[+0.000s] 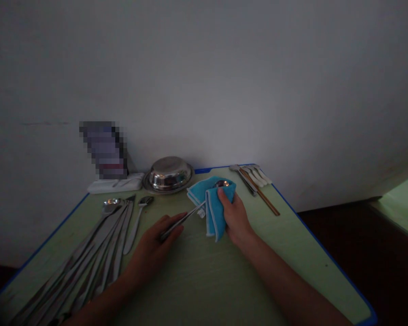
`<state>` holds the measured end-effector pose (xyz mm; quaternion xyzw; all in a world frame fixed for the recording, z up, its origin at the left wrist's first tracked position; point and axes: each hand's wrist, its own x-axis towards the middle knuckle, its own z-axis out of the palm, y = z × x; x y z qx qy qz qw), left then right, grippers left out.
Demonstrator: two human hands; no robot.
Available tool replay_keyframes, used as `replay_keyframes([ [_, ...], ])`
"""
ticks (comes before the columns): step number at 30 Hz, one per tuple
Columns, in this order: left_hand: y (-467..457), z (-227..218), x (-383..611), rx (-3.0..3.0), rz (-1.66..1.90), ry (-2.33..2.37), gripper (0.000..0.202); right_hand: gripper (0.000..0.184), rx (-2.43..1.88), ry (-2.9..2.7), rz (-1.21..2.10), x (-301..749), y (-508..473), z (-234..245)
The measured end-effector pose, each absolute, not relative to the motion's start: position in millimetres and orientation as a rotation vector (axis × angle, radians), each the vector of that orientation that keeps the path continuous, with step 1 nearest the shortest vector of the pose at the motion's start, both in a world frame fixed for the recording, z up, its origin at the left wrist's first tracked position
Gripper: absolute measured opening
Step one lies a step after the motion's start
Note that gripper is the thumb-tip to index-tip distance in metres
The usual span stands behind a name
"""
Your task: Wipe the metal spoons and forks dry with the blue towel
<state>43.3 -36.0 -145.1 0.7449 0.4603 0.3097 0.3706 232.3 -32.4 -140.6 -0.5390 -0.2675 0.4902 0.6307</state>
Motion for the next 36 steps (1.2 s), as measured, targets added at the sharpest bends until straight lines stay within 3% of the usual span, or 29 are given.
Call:
replay_keyframes([
  [7, -41.7, -141.7, 44.8, 1.828, 0.557, 1.029, 0.032, 0.044, -1.224, -0.771, 1.139, 232.4, -33.5, -145.0],
  [15, -40.6, -143.9, 41.1, 1.882, 0.441, 1.019, 0.035, 0.027, -1.290, -0.873, 1.007, 248.0, -27.4, -148.6],
  [18, -41.1, -145.7, 40.6, 1.842, 0.444, 1.003, 0.035, 0.035, -1.320, -0.855, 0.940, 252.4, -24.4, -156.5],
  [24, -41.4, -145.2, 39.5, 1.742, 0.458, 1.011, 0.035, 0.026, -1.234, -0.808, 1.115, 237.0, -22.8, -167.9],
  [31, -36.3, -147.8, 35.7, 1.518, 0.418, 0.903, 0.033, 0.044, -1.114, -0.764, 1.215, 225.8, -19.8, -173.2],
  [36, -34.5, -147.8, 37.2, 1.545, 0.411, 0.931, 0.036, 0.039, -1.118, -0.788, 1.134, 235.5, -14.5, -170.0],
])
